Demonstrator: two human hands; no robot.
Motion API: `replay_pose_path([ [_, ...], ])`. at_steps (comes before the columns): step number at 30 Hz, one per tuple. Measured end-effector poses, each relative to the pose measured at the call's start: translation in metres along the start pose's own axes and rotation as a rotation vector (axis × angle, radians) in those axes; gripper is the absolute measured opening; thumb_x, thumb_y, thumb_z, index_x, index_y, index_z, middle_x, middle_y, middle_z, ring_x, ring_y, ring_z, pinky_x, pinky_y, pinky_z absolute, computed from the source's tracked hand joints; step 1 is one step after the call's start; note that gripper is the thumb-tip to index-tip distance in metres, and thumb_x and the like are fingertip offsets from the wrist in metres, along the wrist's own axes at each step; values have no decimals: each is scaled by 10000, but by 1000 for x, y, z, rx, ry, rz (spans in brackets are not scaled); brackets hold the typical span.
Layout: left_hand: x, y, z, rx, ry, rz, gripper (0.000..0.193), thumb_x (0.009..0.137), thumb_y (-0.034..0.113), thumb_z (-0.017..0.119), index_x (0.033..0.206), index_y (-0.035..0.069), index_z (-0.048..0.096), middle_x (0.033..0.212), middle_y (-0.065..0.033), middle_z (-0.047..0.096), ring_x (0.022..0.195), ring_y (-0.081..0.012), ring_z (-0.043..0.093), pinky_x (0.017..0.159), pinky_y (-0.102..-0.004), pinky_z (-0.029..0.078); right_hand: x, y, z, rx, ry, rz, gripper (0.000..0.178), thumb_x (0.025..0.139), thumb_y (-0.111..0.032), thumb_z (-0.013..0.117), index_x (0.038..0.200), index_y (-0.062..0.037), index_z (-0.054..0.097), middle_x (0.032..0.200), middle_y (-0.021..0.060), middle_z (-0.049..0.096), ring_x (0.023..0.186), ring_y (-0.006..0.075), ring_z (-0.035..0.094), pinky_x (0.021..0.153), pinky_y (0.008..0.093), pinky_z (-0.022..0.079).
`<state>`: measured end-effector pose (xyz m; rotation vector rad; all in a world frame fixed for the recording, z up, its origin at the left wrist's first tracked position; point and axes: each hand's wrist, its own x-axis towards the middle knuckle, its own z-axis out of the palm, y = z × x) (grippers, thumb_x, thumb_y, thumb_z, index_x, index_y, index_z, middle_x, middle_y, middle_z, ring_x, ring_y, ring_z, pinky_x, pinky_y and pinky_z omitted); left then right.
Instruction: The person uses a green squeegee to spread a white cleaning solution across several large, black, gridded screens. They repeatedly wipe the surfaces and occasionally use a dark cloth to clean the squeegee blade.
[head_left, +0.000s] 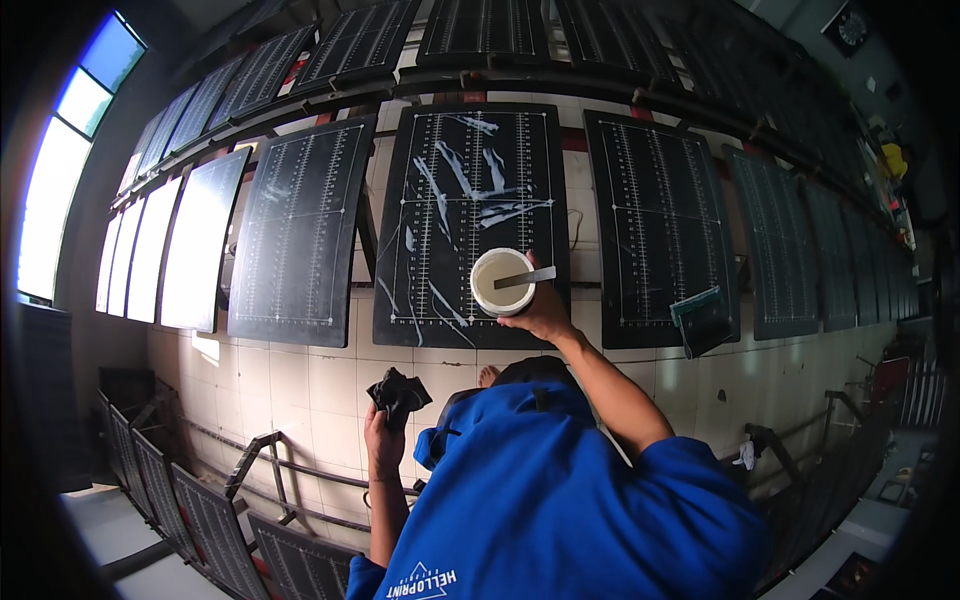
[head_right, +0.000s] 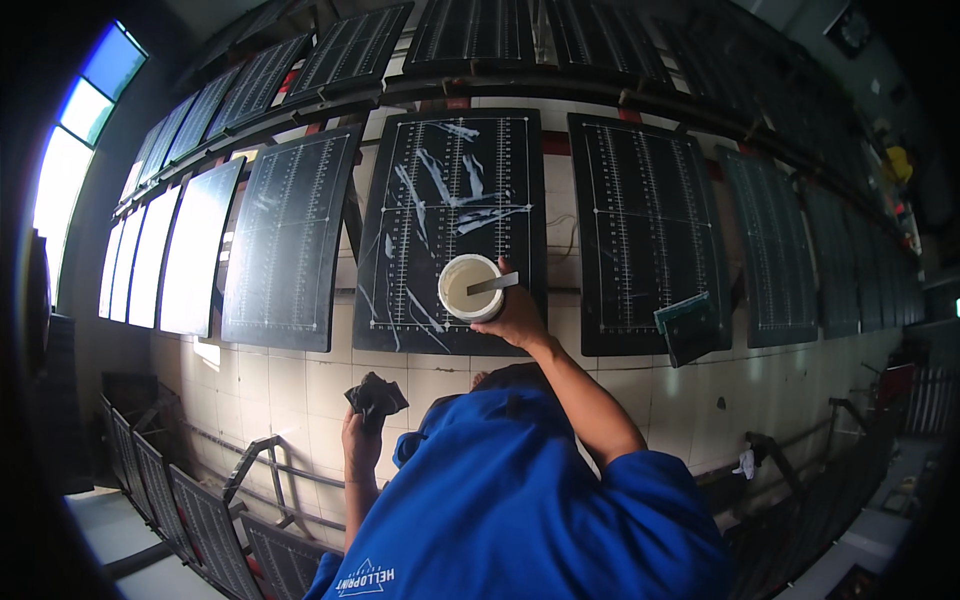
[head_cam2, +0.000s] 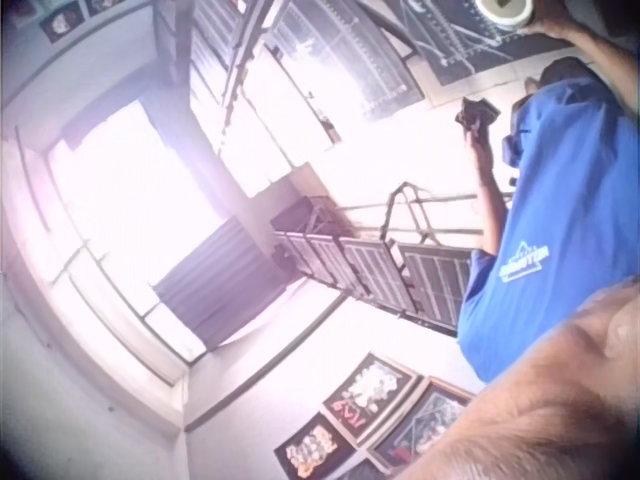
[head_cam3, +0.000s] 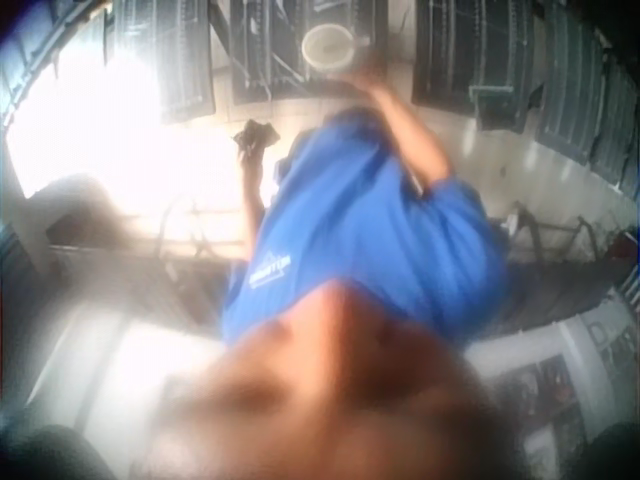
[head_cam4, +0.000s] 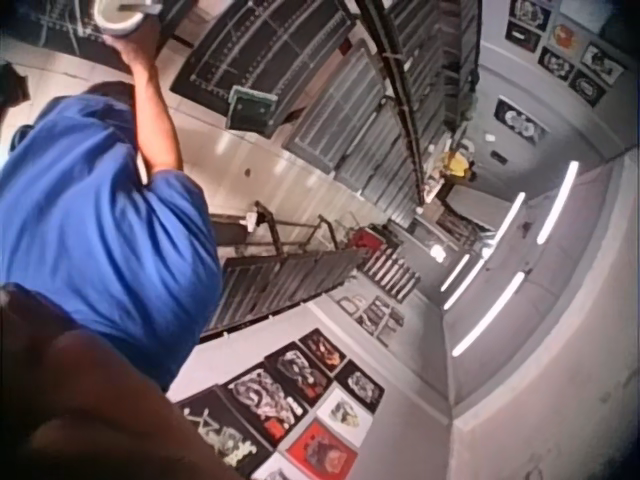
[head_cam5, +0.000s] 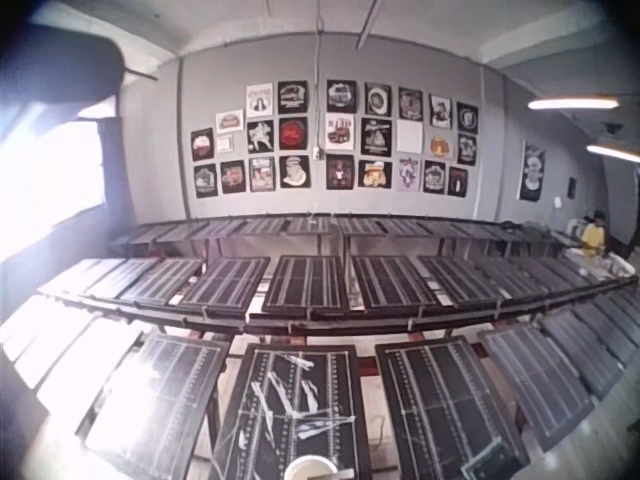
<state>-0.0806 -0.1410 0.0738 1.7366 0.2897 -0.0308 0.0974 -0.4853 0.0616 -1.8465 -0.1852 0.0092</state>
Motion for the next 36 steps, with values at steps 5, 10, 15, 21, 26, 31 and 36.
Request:
replay_pose_path([
  [5,4,6,6,-146,-48,-10,336,931,-61,461,1248,-83,570,1259,-136,602,1117,-182,607,972,-284,488,5,-9,1,71,123,61,1078,575,-231,932,1426,11,316,1283,183,586,1202,299,583,1048,381,442],
  [10,2,33,30,177,-31,134,273,911,-113,510,1167,-113,606,1249,-131,597,1115,-192,600,964,-287,490,11,-1,-28,390,265,-56,1091,585,-289,941,1428,-16,305,1337,143,496,1243,270,512,1062,406,438],
  [15,-15,8,52,245,-5,90,285,957,-29,491,1221,-72,590,1226,-127,598,1102,-198,601,962,-295,484,34,39,-154,129,469,-93,1132,566,-306,949,1450,-15,304,1370,168,468,1258,296,506,1067,410,440],
  [21,-22,39,110,35,10,-60,254,949,-2,557,1190,-57,617,1177,-116,620,1063,-203,617,910,-297,486,33,98,-329,-221,856,116,1090,610,-232,921,1469,16,298,1336,212,532,1217,329,558,1048,438,447],
  [26,-29,40,144,226,10,-60,217,928,-10,609,1137,-41,655,1177,-116,629,1056,-200,623,891,-297,487,12,137,-391,-374,922,273,1019,623,-272,922,1418,26,359,1329,231,554,1237,372,555,1042,454,444],
  [31,-32,25,156,487,-117,-13,213,930,14,627,1136,-29,665,1197,-117,635,1064,-229,629,896,-308,488,-8,150,-408,-449,750,341,978,638,-298,916,1395,28,390,1299,229,578,1224,385,559,1036,440,450],
  [36,-22,-1,154,466,-175,-48,225,964,105,569,1152,37,671,1153,-164,663,1068,-314,635,876,-382,500,-31,134,-419,-536,622,386,1023,687,-288,884,1479,27,318,1470,258,435,1387,388,408,1130,441,347],
])
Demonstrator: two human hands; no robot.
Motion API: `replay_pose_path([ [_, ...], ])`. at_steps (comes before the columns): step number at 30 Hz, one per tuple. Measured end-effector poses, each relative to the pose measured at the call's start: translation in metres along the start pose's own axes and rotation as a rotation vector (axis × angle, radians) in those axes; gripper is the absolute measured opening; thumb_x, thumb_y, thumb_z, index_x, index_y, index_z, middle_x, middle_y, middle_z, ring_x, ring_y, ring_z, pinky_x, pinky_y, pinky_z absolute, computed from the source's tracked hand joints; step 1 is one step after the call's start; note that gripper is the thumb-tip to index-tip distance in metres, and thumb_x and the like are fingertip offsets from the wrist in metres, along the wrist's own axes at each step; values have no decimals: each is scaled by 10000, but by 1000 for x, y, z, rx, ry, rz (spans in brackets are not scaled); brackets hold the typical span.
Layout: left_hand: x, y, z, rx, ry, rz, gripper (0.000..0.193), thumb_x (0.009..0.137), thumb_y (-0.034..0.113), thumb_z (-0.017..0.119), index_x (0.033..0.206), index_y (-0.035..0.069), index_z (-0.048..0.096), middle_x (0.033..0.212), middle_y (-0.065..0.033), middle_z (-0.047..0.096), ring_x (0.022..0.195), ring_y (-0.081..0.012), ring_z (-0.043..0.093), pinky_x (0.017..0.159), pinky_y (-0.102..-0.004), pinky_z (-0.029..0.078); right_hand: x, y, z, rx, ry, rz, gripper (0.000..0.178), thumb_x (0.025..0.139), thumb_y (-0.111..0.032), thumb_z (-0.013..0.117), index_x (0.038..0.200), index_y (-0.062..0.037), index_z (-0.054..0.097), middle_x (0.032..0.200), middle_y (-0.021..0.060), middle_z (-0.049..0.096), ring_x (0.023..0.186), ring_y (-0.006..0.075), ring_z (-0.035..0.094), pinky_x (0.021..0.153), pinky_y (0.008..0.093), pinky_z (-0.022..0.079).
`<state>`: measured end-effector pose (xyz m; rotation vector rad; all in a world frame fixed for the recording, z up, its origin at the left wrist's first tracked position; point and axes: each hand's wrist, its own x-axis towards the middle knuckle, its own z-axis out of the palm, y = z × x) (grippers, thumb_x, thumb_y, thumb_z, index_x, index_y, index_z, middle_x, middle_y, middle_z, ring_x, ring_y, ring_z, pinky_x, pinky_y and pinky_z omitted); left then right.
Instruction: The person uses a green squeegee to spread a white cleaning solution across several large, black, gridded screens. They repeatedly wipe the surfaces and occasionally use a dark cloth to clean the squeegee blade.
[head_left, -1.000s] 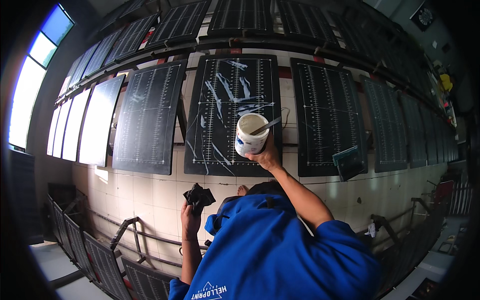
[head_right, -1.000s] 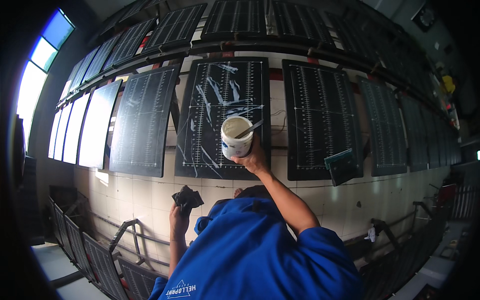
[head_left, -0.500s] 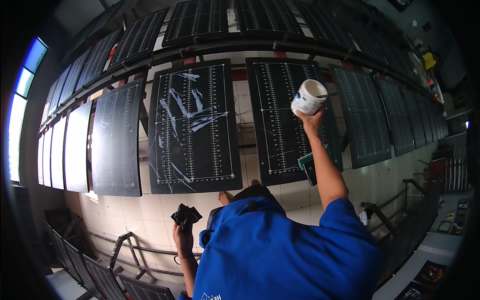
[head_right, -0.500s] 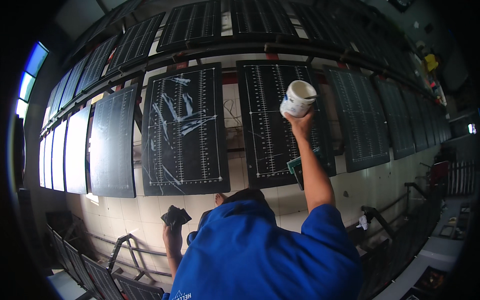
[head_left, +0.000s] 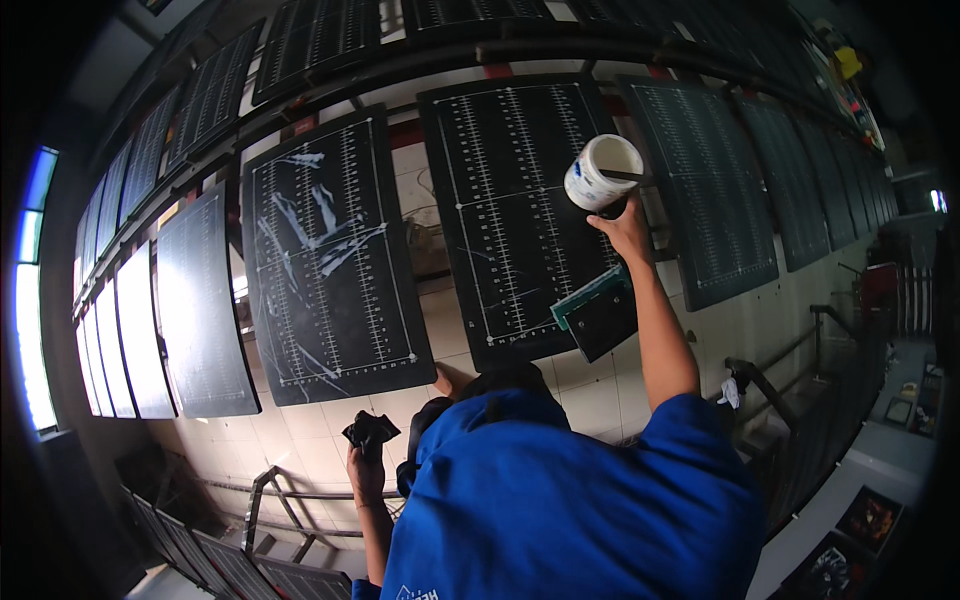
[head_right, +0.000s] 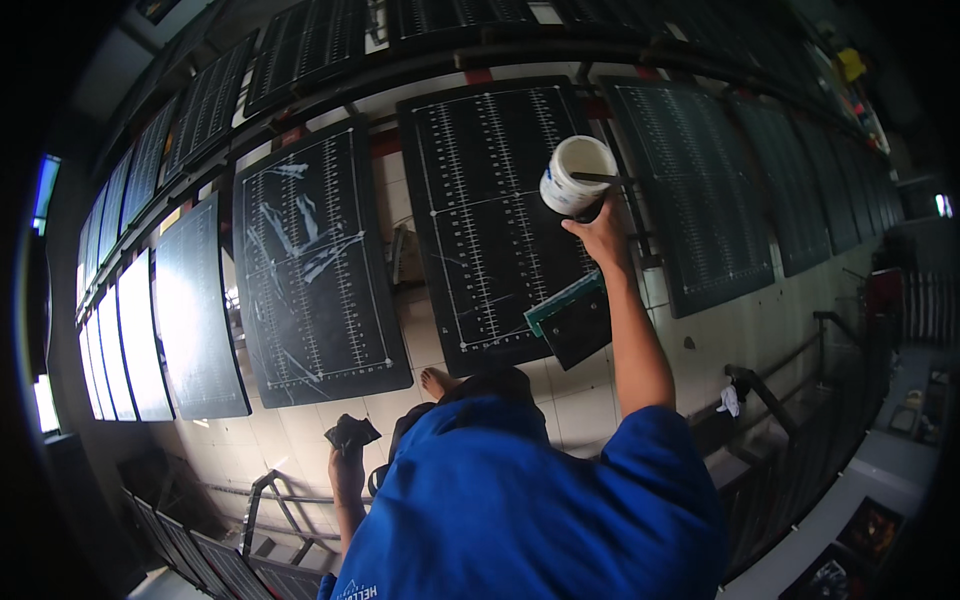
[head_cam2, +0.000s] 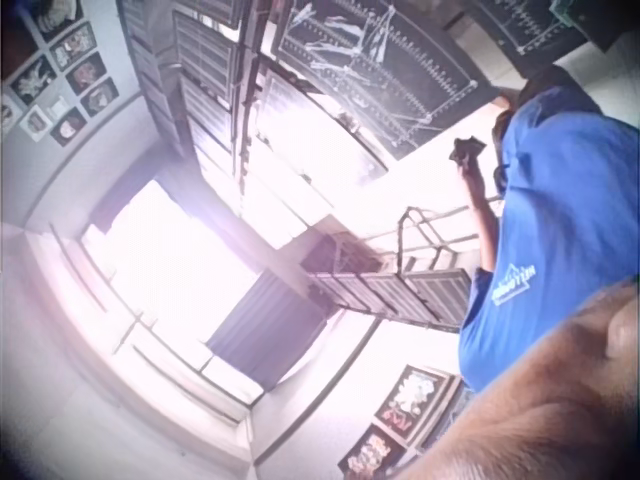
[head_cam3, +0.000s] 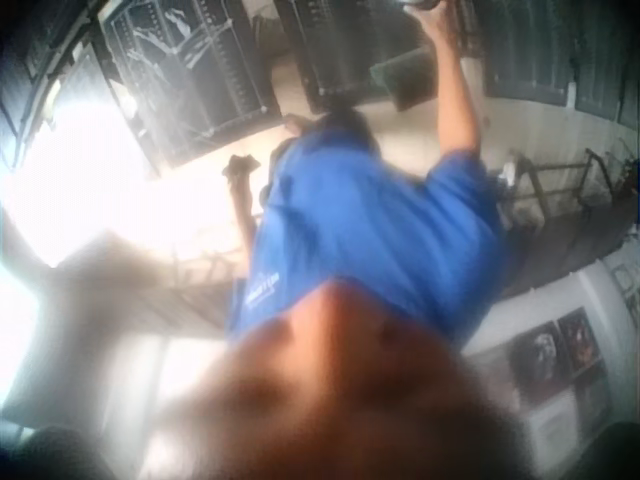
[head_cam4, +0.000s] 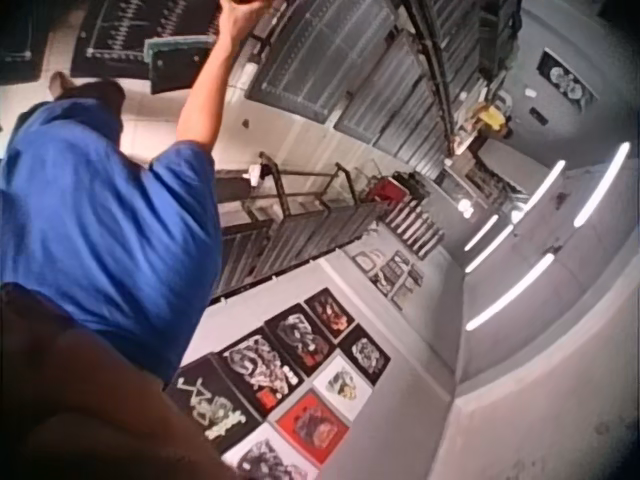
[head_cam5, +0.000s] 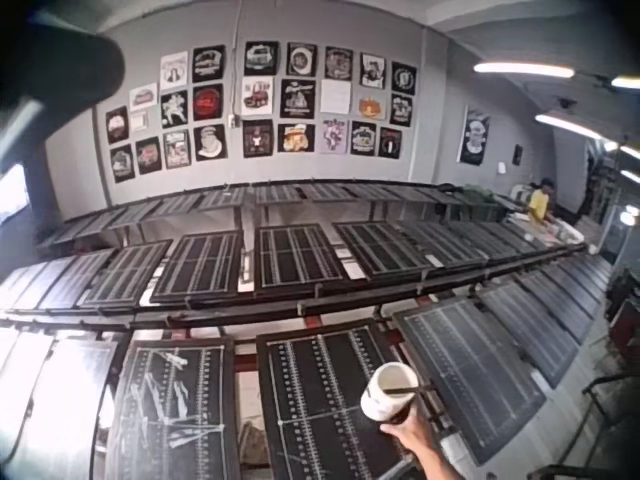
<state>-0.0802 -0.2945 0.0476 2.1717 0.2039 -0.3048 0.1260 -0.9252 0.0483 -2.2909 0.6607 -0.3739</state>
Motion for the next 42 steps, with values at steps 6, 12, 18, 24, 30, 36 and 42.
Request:
replay_pose_path([
  [6,33,9,6,93,-119,57,307,989,124,571,1258,-16,617,1198,-166,665,1115,-245,632,952,-341,482,-83,34,-45,75,267,204,652,799,-269,797,1309,27,519,1160,196,627,1091,343,609,971,426,460],
  [12,48,-69,12,-722,-119,-181,421,967,193,541,1330,-20,542,1271,-157,611,1189,-263,584,1044,-368,440,-218,35,-30,-198,136,628,814,820,-445,757,1319,96,409,1219,277,594,1079,386,638,939,427,498],
  [18,49,-115,-47,-859,-158,-196,455,941,167,484,1354,-22,510,1275,-147,597,1180,-262,583,1042,-372,458,-220,14,-13,224,82,826,662,692,-473,848,1019,59,630,964,170,686,786,227,691,547,379,578],
  [24,42,-147,-120,-268,-82,-31,421,924,16,395,1319,-30,535,1191,-134,639,1068,-239,642,940,-339,538,-207,-69,-11,605,331,642,405,751,-183,748,1100,0,652,1038,94,685,866,239,684,752,389,561],
  [30,28,-203,-142,-787,-88,-159,392,901,28,412,1258,-45,557,1153,-133,648,1043,-227,657,946,-339,540,-272,-297,85,153,29,27,284,788,-197,697,986,8,695,826,153,716,753,304,694,707,400,520],
  [36,44,-207,-149,-1149,-120,-267,366,895,31,399,1205,-45,578,1127,-129,656,1039,-224,658,944,-338,543,-367,-385,220,-129,-257,-778,385,680,-48,703,1064,-84,695,1116,48,703,1050,235,662,864,390,544],
  [42,53,-190,-154,-1320,-30,-310,365,896,33,406,1208,-36,582,1129,-126,656,1032,-216,659,932,-336,546,-386,-384,267,-347,-310,-897,312,852,-115,584,1143,-94,694,1200,22,686,1106,204,639,888,388,520],
])
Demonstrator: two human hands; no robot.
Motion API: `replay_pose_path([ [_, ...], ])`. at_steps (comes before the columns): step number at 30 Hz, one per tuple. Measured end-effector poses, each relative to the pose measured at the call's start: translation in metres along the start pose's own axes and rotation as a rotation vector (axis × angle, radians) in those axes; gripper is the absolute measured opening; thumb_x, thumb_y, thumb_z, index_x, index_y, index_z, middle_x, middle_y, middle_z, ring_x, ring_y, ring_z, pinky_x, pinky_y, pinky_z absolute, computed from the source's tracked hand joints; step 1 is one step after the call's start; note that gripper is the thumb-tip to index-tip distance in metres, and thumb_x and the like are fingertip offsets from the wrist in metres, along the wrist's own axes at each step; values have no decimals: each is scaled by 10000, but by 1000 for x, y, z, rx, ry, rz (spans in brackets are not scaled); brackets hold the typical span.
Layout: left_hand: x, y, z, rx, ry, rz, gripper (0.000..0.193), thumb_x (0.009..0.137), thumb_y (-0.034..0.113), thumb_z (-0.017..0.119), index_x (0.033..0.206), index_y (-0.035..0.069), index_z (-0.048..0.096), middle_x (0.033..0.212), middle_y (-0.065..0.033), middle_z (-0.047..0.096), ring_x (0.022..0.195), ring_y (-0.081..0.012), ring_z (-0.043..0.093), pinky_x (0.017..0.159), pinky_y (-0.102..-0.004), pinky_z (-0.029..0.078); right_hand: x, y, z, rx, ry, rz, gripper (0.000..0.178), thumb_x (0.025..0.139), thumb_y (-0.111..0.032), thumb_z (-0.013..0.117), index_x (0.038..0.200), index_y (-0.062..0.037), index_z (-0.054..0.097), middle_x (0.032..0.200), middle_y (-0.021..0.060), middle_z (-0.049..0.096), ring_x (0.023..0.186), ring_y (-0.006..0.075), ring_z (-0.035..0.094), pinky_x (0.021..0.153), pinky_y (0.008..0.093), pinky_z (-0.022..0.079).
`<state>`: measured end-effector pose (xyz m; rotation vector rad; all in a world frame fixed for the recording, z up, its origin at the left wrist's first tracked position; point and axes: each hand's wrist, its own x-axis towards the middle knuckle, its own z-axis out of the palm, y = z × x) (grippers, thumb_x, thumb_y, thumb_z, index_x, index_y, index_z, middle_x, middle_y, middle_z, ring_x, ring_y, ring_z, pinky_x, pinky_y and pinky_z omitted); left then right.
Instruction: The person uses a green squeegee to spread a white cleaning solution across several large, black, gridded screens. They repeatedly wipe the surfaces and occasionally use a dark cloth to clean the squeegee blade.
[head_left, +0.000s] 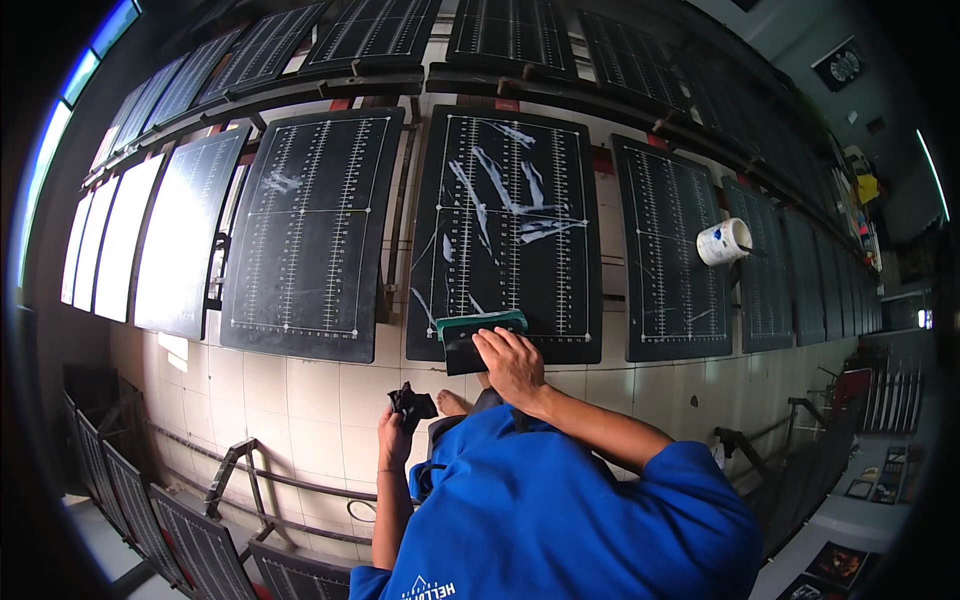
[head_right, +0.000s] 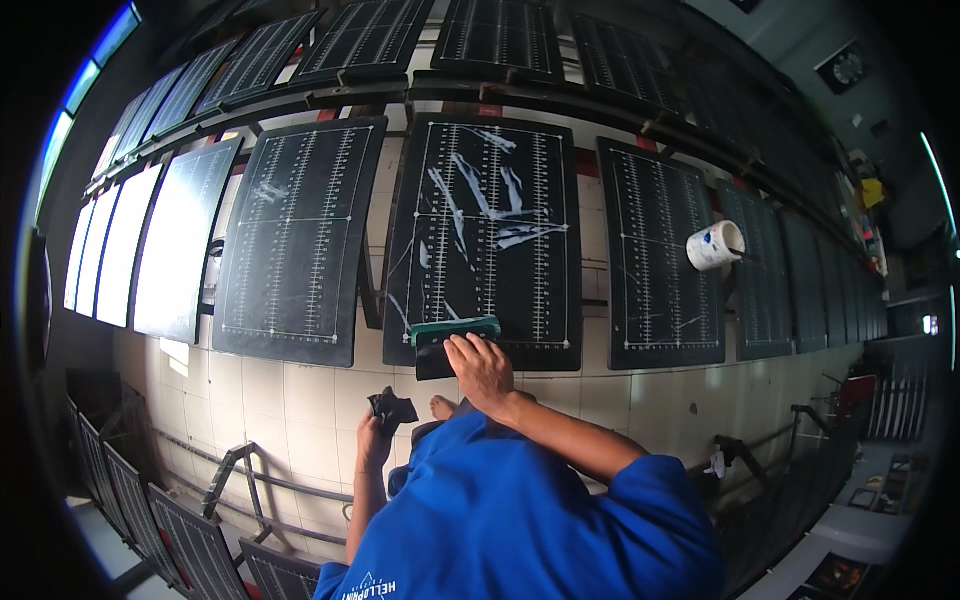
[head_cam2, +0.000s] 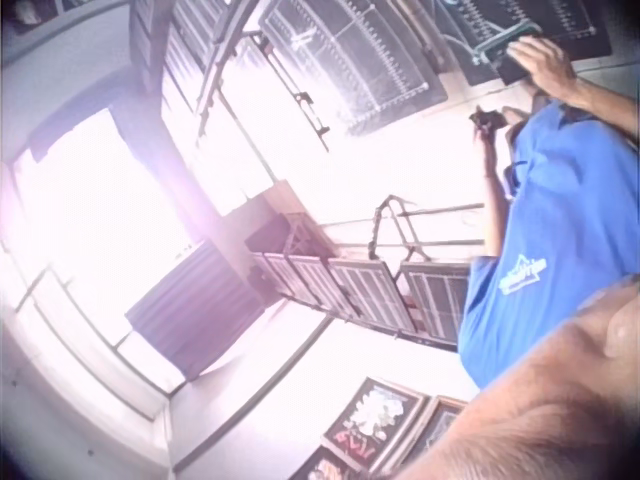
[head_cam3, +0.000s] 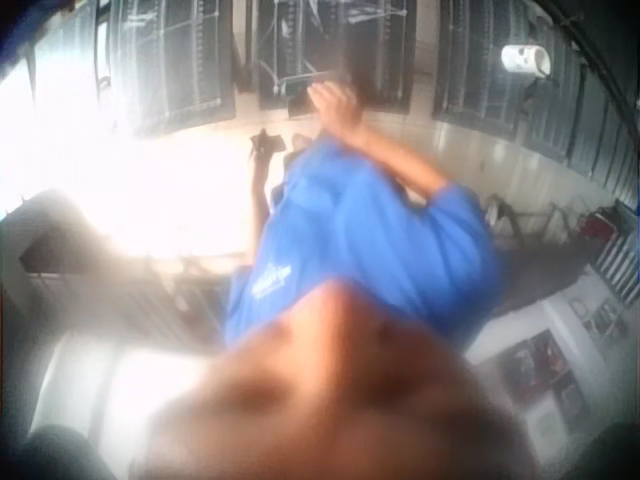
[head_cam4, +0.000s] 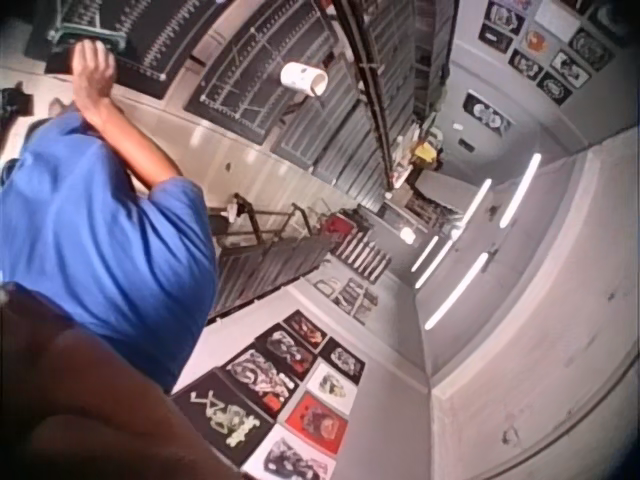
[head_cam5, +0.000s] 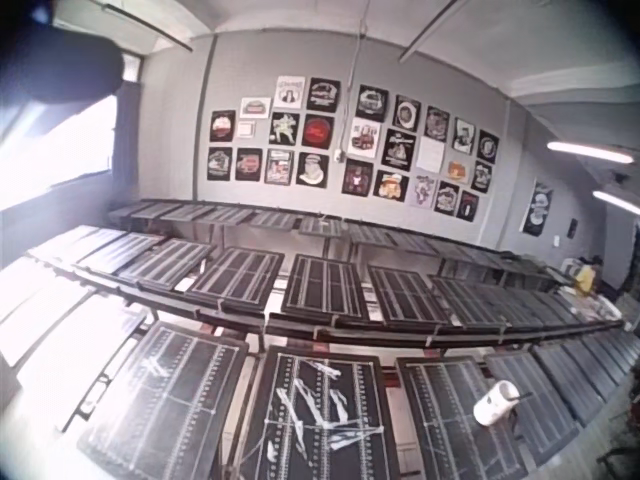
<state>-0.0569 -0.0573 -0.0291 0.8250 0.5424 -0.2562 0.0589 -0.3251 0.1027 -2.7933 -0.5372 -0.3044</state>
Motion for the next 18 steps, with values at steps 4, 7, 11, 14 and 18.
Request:
replay_pose_path([
  [4,-1,-2,2,3,49,-7,366,895,33,408,1210,-33,582,1123,-121,660,1018,-209,662,916,-329,547,47,18,7,33,-99,112,359,842,-89,591,1190,-110,676,1220,27,681,1130,222,633,919,399,513],
  [7,-1,-2,7,33,108,11,374,889,25,407,1214,-34,583,1104,-113,666,988,-204,670,902,-318,550,97,55,27,3,-81,108,290,917,-118,509,1160,-85,665,1187,45,672,1126,236,635,897,419,523],
  [11,-7,-2,7,136,202,16,380,877,17,401,1202,-35,592,1091,-105,669,975,-196,670,892,-307,548,194,106,16,-45,-212,251,213,903,-104,511,1046,-97,670,1070,86,703,1024,310,680,854,450,537],
  [14,-14,4,12,137,269,-10,385,864,9,400,1188,-31,604,1075,-94,669,957,-179,665,870,-292,543,266,154,1,-73,-193,347,233,887,-126,549,1066,-149,696,1094,110,711,1005,333,692,853,457,552],
  [18,-24,-4,0,108,304,-40,393,883,49,406,1210,-51,601,1107,-112,662,991,-170,646,874,-276,518,344,237,15,-151,-17,279,277,871,-144,567,1112,-162,702,1117,120,712,1022,340,688,877,474,550],
])
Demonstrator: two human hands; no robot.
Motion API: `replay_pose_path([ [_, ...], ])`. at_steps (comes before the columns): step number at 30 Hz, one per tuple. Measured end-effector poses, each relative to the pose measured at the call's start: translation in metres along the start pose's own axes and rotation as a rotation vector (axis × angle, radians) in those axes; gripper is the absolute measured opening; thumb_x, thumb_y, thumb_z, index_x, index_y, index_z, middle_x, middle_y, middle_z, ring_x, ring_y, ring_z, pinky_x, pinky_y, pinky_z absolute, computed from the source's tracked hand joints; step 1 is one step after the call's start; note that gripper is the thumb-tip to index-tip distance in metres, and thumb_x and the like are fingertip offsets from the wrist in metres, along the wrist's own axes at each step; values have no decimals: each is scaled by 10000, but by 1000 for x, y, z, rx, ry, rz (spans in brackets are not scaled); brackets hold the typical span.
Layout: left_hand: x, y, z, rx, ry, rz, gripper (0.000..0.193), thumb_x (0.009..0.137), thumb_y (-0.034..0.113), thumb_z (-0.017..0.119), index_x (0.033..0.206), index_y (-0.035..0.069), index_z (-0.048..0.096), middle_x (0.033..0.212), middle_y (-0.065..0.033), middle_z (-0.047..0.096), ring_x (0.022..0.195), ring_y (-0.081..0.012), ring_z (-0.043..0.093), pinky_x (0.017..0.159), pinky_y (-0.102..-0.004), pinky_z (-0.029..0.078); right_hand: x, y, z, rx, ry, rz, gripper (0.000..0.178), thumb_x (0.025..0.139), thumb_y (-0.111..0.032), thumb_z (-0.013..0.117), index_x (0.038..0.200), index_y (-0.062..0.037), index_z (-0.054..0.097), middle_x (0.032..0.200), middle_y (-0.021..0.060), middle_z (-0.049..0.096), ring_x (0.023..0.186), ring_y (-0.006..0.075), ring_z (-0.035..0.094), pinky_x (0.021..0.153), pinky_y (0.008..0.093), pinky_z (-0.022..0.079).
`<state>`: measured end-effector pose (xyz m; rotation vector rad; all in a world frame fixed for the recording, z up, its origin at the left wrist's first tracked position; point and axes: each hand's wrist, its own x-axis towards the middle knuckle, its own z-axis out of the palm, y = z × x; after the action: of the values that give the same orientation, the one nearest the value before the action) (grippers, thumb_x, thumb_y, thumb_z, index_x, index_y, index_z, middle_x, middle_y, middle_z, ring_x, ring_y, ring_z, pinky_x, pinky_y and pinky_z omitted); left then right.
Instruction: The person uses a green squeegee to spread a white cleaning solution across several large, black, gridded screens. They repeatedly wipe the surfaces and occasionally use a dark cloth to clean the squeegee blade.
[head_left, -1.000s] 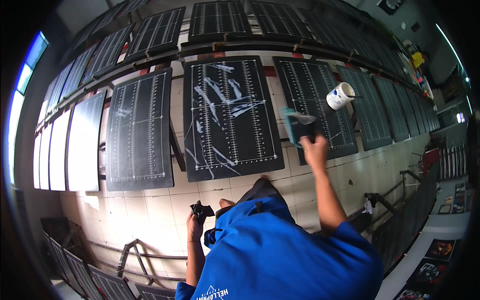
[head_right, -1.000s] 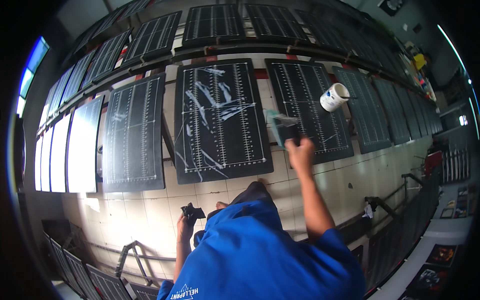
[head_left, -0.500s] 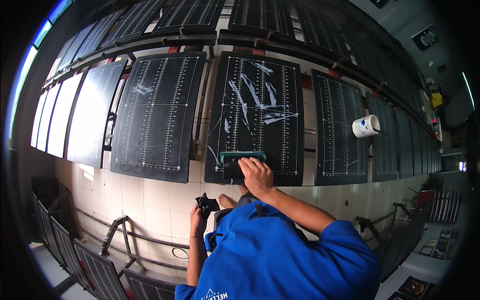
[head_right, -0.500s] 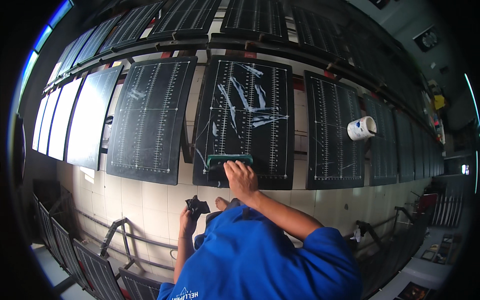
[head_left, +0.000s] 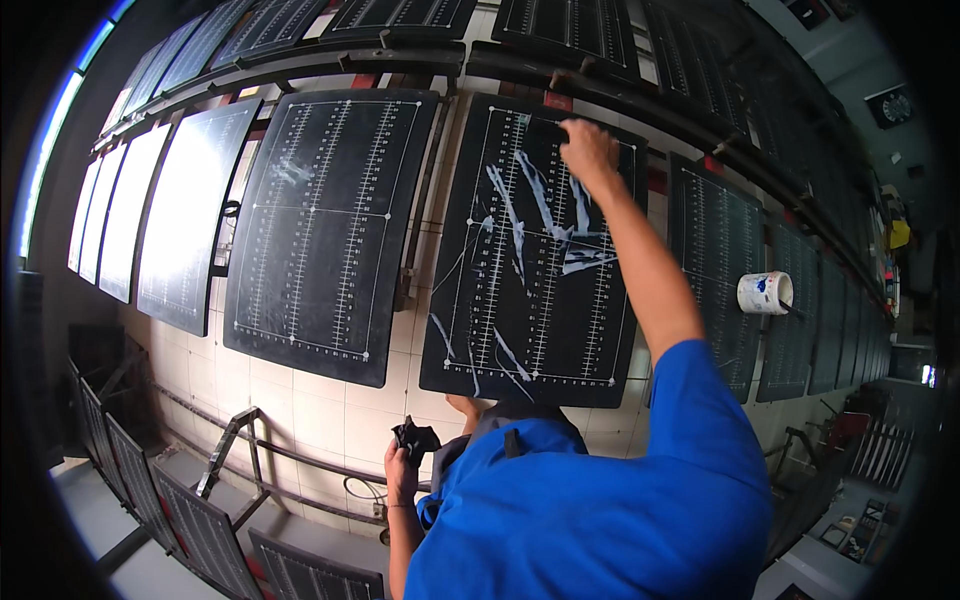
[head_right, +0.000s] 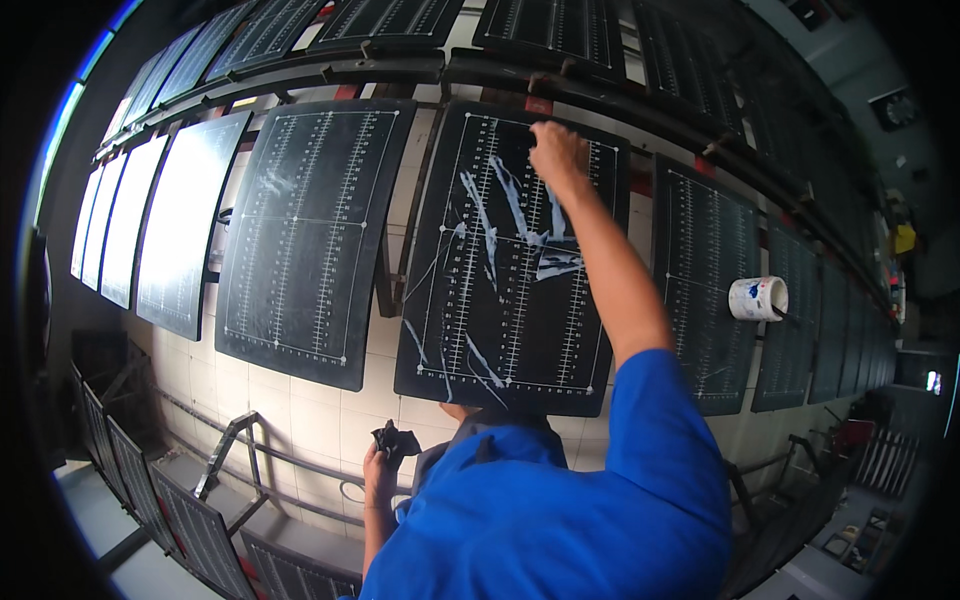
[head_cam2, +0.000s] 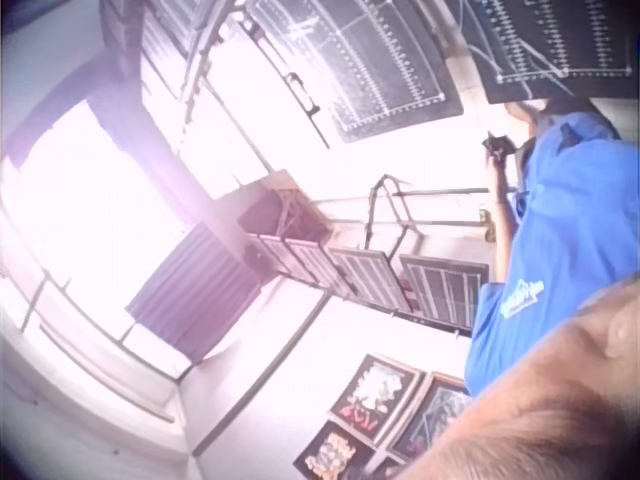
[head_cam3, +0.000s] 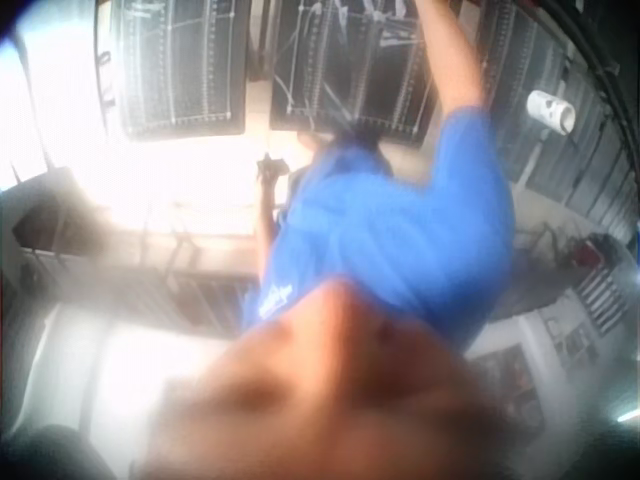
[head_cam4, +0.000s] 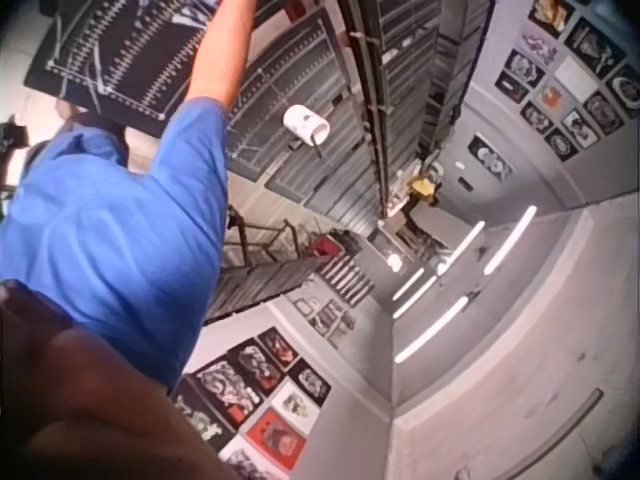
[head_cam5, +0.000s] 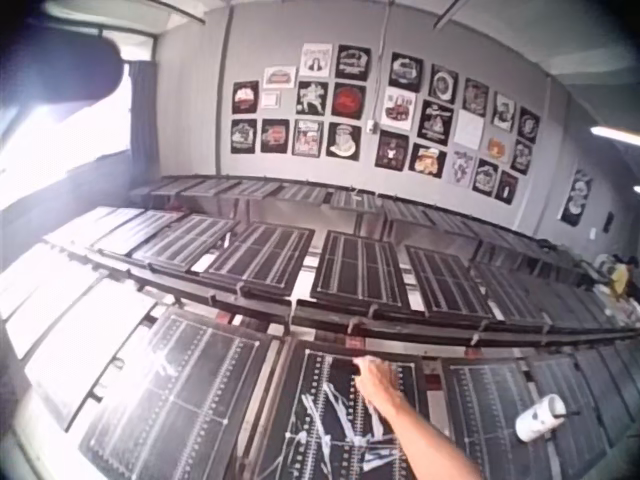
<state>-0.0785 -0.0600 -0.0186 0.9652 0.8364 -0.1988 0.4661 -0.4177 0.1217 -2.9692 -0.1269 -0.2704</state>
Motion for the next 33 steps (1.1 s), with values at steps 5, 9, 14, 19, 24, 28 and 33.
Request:
replay_pose_path([
  [5,9,0,5,229,16,-21,375,913,70,433,1207,-74,617,1113,-114,671,983,-154,635,855,-268,504,16,-2,26,-20,29,-23,259,872,-148,545,1069,-141,712,1086,122,710,998,345,691,858,479,550],
  [9,26,13,36,22,-74,-22,366,855,4,407,1139,14,637,980,-34,653,858,-112,624,757,-234,508,-76,-55,9,42,-58,-160,239,858,-99,566,1047,-125,710,1056,104,694,962,321,679,829,467,549],
  [14,52,0,34,-97,-153,10,380,894,23,409,1236,-32,565,1086,-92,651,952,-166,653,853,-280,541,-239,-61,-25,185,-220,-255,460,726,10,662,1177,-79,660,1179,50,642,1134,255,601,935,411,505],
  [19,45,-9,21,-69,-150,35,378,911,44,417,1240,-54,574,1136,-123,655,1016,-185,650,904,-293,527,-251,-21,-85,110,-484,-84,390,742,-69,637,1112,-158,721,1098,44,707,1056,281,662,884,440,540],
  [24,22,-4,14,32,-103,51,318,939,59,445,1172,-55,628,1108,-119,677,991,-179,652,875,-284,510,-118,63,-45,5,-159,9,361,804,-135,655,1162,-152,697,1188,75,681,1068,318,661,898,461,541],
  [28,16,4,14,324,-90,111,336,933,66,449,1196,-58,617,1122,-126,675,1002,-195,656,889,-298,516,-46,87,-18,-8,-60,14,386,819,-128,644,1201,-174,678,1211,70,674,1082,312,655,922,447,539],
  [33,21,-16,21,29,-118,19,411,917,81,414,1272,-62,567,1170,-161,654,1071,-237,651,960,-336,520,-135,53,5,-38,8,-102,345,798,-93,647,1134,-153,694,1126,37,683,1071,285,651,878,442,550],
])
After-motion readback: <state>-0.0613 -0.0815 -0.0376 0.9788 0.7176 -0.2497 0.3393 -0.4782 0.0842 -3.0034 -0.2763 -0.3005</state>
